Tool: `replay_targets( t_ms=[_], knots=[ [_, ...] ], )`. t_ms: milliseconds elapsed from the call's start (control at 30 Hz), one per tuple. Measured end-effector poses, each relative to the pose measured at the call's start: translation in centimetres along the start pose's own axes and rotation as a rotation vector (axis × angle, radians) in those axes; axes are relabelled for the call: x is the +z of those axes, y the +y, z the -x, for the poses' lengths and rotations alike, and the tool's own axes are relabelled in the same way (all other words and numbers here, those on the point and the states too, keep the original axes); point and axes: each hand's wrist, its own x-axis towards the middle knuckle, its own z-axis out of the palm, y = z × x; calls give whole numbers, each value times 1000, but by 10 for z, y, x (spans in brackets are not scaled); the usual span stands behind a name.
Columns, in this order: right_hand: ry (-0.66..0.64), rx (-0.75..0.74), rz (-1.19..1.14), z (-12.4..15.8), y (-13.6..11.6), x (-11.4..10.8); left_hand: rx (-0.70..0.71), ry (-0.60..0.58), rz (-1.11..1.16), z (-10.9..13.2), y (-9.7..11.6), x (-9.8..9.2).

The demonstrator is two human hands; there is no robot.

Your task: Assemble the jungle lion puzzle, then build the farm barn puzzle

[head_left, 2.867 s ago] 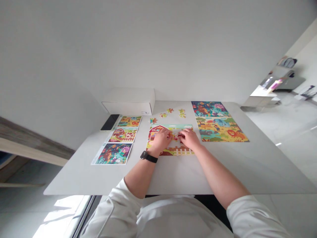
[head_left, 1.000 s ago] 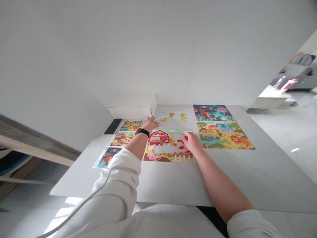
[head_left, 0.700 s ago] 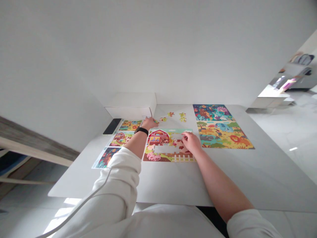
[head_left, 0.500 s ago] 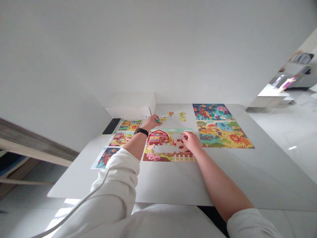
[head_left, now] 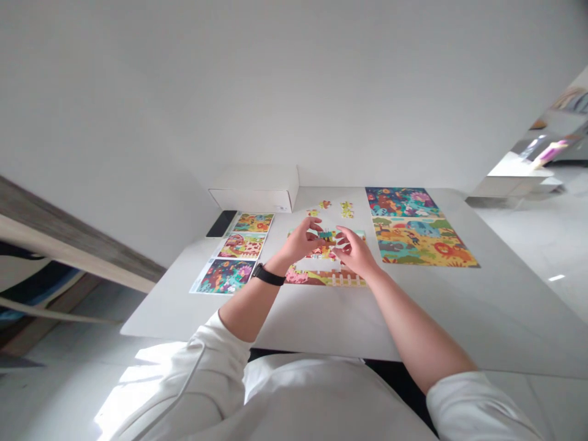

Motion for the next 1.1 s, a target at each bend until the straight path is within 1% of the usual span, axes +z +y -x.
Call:
replay_targets(
  t_ms=[67, 133, 233, 433, 500, 600, 733, 867, 967, 1100],
  knots=[
    [-4, -106, 49, 3, -7, 2, -25, 16, 23, 16, 0, 3],
    [0, -207, 109, 5, -12, 4, -45, 40, 56, 28, -2, 3],
    [-22, -285, 176, 6, -15, 6, -50, 63, 103, 37, -8, 2],
    [-56, -260, 242, 5, -22, 6, -21, 67, 137, 43, -24, -1],
    [-93, -237, 263, 4, -27, 5, -25, 64, 116, 43, -27, -3],
    [-160, -187, 277, 5, -33, 5, -30, 51, 94, 42, -29, -4],
    [-175, -154, 264, 6, -31, 7, -35, 46, 100, 42, -29, -4],
    [-150, -169, 263, 7, -25, 9, -71, 104, 126, 41, -29, -4],
    [-141, -179, 270, 7, -23, 9, -65, 138, 115, 40, -29, -4],
    [-137, -117, 287, 6, -22, 6, -64, 192, 101, 39, -29, -9]
  ],
)
